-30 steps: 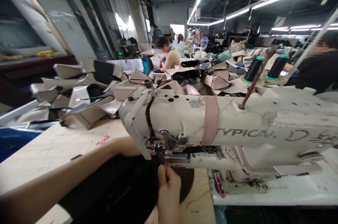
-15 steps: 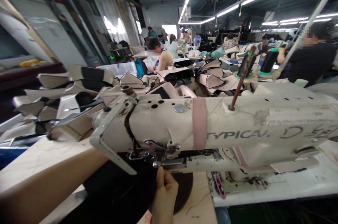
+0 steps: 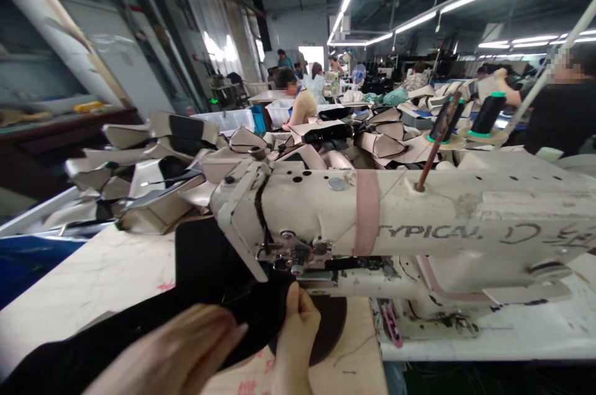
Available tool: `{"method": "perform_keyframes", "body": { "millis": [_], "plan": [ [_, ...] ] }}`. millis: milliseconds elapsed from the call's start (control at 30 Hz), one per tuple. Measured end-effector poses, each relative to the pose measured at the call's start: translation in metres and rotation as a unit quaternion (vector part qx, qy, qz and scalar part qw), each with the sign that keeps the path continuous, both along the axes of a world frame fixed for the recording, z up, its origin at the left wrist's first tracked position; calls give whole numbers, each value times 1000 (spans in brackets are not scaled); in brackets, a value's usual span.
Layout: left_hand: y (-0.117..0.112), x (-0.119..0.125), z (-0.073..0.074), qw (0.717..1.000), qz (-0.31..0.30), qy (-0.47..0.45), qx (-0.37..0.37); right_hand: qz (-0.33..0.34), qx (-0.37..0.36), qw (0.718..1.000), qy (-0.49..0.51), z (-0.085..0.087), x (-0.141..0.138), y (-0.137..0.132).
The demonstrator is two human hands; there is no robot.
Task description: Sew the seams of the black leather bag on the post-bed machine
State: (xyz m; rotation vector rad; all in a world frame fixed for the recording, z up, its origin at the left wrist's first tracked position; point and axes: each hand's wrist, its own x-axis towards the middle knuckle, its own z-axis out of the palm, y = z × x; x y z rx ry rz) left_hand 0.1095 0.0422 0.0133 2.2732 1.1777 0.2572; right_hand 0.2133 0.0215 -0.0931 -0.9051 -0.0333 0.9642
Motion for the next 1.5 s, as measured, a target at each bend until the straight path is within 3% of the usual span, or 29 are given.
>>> {"method": "perform_keyframes", "body": {
  "millis": [200, 333, 467, 633, 767, 1000, 1300, 1500],
  "plan": [
    [3, 54, -33, 985, 62, 122, 101, -16, -48, 996, -72, 7, 4, -4],
    [12, 77, -39, 983, 132, 117, 53, -18, -38, 997, -69, 1, 3, -3],
    [16, 75, -41, 983, 161, 86, 32, -6, -28, 996, -84, -4, 4, -1],
    [26, 70, -43, 990, 132, 55, -11, -9, -22, 999, -40, -3, 2, 1],
    [32, 69, -47, 993, 121, 9, 14, -28, -24, 999, -21, -1, -1, 2],
    [35, 68, -44, 992, 89, 86, 7, -13, -35, 999, -27, 7, 0, 0],
    [30, 68, -40, 989, 101, 104, 25, -20, -86, 995, -55, 3, 4, -1],
    [31, 68, -41, 988, 94, 116, 37, -35, -78, 991, -106, 4, 4, -4]
  ]
}}
